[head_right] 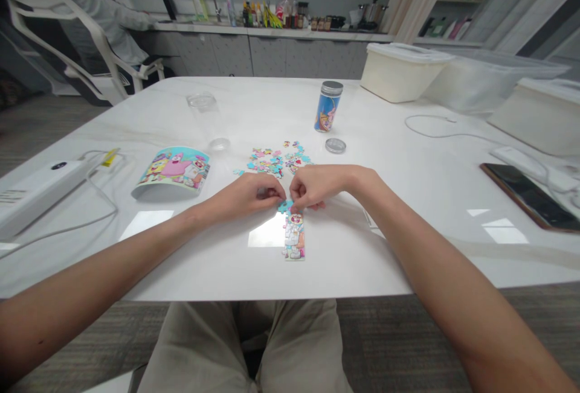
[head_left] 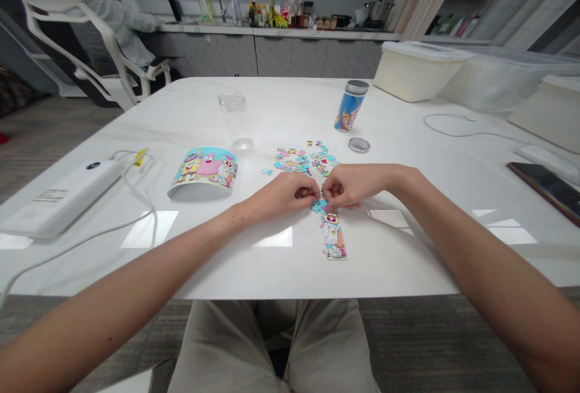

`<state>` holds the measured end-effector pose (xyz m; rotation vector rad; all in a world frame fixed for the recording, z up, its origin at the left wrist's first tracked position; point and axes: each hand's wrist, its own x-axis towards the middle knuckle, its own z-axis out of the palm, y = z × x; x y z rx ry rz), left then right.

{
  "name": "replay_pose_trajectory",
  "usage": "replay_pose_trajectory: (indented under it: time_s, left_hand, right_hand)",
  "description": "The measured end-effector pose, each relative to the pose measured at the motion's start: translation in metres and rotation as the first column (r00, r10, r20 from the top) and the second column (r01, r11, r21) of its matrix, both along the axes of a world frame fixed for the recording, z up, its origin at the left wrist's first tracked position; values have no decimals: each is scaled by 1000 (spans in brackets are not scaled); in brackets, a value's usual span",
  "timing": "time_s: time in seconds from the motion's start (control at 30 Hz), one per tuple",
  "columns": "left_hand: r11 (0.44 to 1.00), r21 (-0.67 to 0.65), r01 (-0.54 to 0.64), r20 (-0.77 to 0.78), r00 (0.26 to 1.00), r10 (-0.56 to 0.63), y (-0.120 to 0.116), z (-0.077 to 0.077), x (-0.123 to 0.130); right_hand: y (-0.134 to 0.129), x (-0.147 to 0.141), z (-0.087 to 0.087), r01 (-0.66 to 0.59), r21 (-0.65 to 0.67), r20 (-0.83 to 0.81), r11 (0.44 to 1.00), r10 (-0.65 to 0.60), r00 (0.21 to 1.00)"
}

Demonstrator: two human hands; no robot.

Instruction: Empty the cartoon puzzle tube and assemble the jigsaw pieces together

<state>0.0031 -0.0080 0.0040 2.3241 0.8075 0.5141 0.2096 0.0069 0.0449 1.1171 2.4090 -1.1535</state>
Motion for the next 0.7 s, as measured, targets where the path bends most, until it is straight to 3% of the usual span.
replay_pose_trajectory:
  time_s: [0.23, 0.7]
  left_hand:
    - [984, 135, 113, -55, 993, -106, 0, 4, -3]
    - [977, 176, 119, -91, 990, -104, 0, 0, -3]
  right_hand:
    - [1, 2, -2, 0, -15, -8, 1000, 0, 1000]
    - [1, 2, -2, 2, -21, -10, 1000, -2, 1000]
